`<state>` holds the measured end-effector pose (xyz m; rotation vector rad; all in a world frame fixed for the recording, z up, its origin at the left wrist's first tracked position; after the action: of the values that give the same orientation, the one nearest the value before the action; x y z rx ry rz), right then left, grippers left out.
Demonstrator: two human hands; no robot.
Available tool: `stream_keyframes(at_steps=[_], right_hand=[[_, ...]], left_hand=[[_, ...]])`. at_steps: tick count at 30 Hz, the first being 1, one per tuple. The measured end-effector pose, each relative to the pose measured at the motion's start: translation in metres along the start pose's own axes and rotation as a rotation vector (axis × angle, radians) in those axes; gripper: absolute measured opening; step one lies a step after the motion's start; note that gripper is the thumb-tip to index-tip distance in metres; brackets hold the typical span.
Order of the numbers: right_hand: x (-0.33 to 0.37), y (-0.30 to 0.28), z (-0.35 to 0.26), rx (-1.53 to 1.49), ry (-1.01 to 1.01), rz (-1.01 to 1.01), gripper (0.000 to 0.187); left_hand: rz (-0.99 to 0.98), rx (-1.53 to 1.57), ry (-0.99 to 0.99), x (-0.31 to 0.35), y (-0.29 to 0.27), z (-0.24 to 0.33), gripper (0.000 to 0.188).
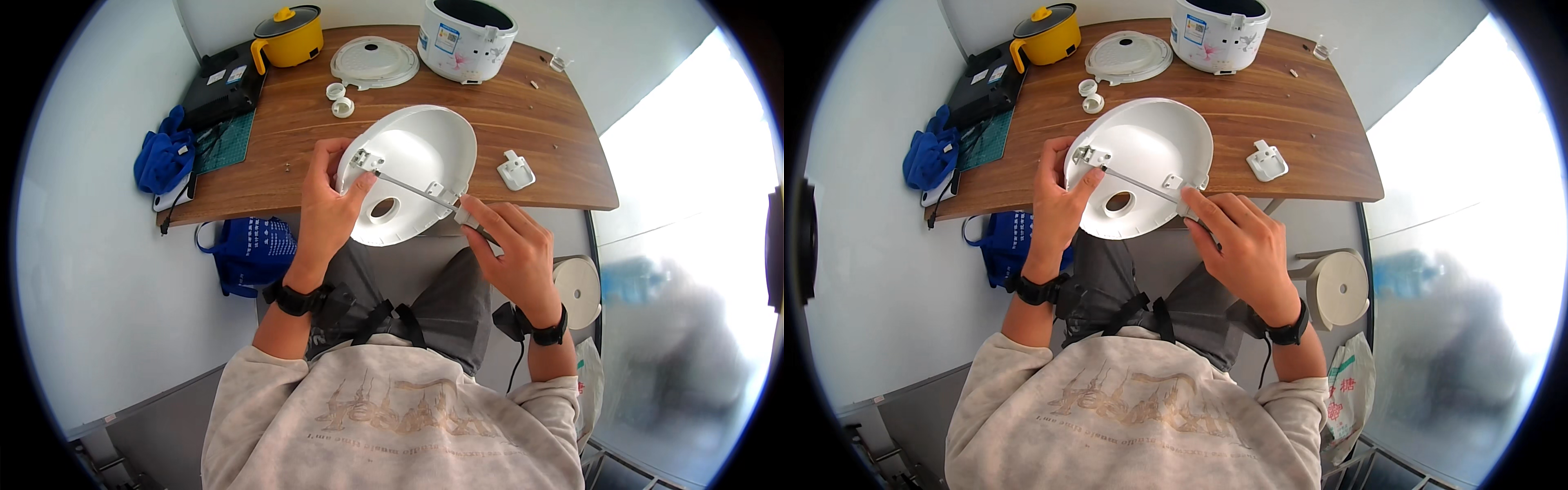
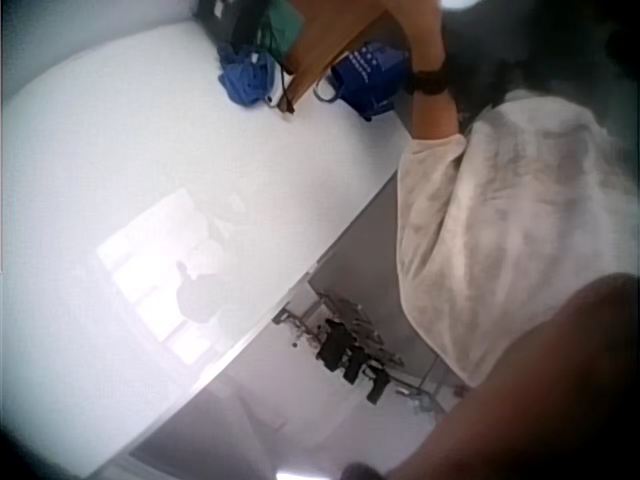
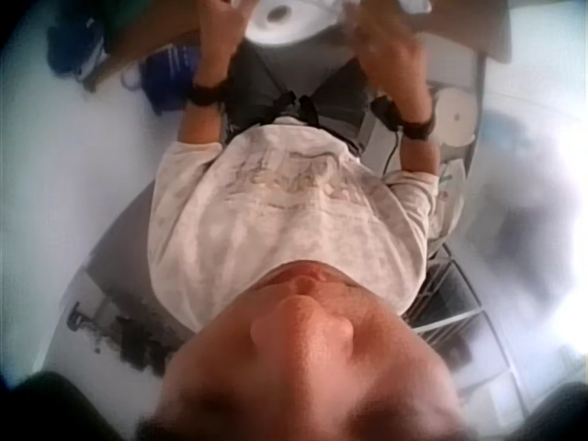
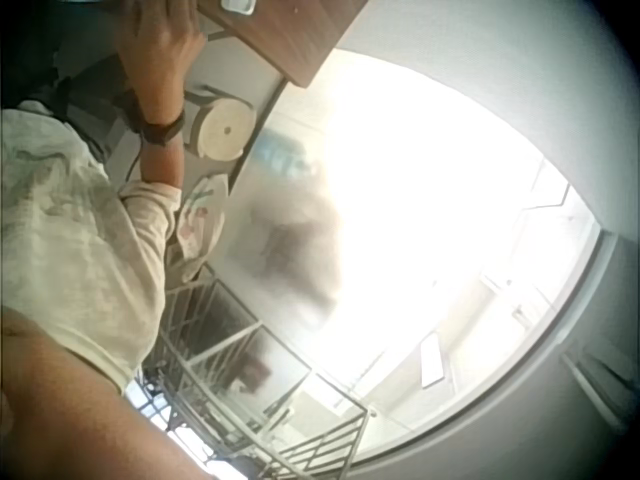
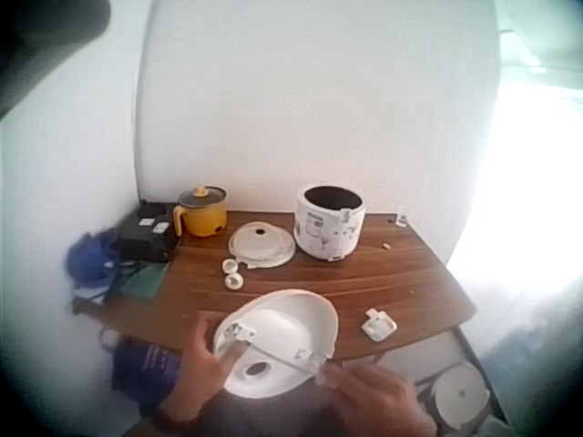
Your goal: The person disassembles a white rice cooker using a screwdriver. They remove screws from the lid, separate the lid components, and then unscrew and remove a small white plastic part from the cooker body.
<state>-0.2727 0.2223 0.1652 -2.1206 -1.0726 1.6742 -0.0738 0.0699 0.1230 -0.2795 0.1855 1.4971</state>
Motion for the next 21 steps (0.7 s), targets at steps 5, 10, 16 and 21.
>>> stream_keyframes(at_steps=[5, 10, 16, 21], right_hand=[[-0.004, -0.003, -0.003, 0.069, -0.008, -0.052, 0.037], [0.006, 0.006, -0.007, -0.071, 0.122, -0.084, 0.034], [0.035, 0.038, -0.003, -0.752, 0.824, -0.399, 0.025], [0.043, 0.042, -0.024, -1.532, 1.551, -0.588, 0.029]], left_hand=[[-0.003, -0.021, 0.035, 0.001, -0.002, 0.004, 0.043], [0.029, -0.094, 0.126, 0.002, 0.002, 0.007, 0.039], [0.09, -0.146, 0.179, 0.006, 0.003, 0.01, 0.036], [0.104, -0.19, 0.251, 0.008, 0.004, 0.012, 0.034]])
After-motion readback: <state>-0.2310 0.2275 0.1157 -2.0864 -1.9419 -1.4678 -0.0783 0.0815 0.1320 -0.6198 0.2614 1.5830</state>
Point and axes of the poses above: each hand's wrist, its own x-axis away from the middle knuckle, its own y-axis out of the palm, z = x × y, the point moved 4 cm from there along -x, towards the middle knuckle, and after that the axes turned 13 degrees about z, right-handed, at the moved point
